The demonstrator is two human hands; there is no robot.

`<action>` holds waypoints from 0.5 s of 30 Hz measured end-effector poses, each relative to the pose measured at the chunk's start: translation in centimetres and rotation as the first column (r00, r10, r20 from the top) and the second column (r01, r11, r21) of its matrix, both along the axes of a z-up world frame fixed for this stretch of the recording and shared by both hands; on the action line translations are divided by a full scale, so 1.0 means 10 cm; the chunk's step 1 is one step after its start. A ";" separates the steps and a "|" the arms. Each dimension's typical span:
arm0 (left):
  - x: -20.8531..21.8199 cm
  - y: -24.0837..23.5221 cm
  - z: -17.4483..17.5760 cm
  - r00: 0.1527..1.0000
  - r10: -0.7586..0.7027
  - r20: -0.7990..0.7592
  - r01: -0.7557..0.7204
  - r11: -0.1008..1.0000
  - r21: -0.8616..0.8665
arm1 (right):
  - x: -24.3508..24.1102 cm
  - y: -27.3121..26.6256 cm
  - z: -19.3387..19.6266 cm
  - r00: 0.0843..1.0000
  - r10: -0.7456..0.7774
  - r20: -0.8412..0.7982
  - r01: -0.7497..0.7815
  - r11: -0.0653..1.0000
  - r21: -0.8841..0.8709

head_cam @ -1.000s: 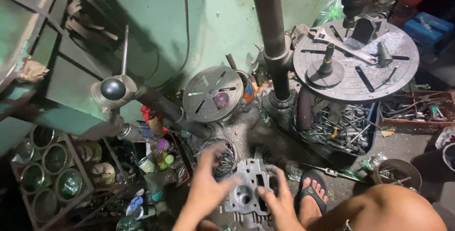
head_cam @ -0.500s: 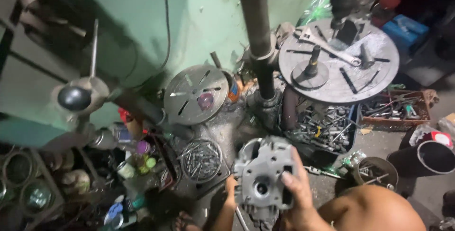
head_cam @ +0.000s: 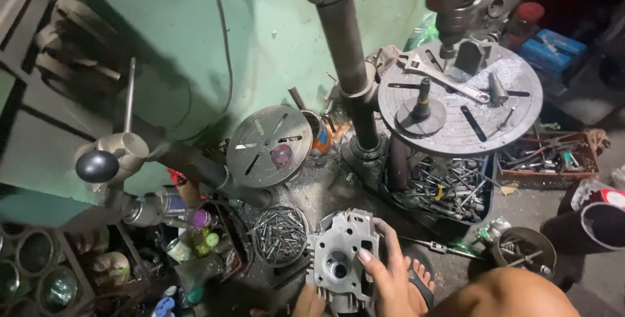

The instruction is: The person clamps a motorcycle engine cylinder under a drill press and operates the machine on it, using a wrench to secure the part. They then lift the cylinder, turn it over, and wipe it with a cloth while seated at the workbench.

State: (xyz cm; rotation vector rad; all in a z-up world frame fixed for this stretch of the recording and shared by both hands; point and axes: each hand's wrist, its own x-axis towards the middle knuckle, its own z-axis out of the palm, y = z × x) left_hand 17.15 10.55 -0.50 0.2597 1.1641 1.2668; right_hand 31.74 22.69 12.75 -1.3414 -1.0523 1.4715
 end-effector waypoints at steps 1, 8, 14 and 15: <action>-0.11 0.15 0.10 0.999 0.007 0.044 -0.007 1.000 -0.001 | -0.03 0.00 -0.03 0.993 -0.032 -0.116 0.031 0.999 -0.011; -1.23 0.81 0.04 0.656 -0.162 -0.737 0.392 0.908 0.148 | -0.12 0.06 -0.14 0.916 -0.124 -0.382 0.096 0.991 -0.092; -1.64 0.48 -0.27 0.851 0.169 -0.498 -0.202 0.979 -0.012 | -0.13 0.05 0.01 0.839 -0.189 -0.511 0.100 0.975 -0.197; -1.73 0.32 -0.47 0.851 0.168 -0.497 -0.202 0.979 -0.013 | -0.13 0.05 0.00 0.839 -0.189 -0.510 0.100 0.975 -0.198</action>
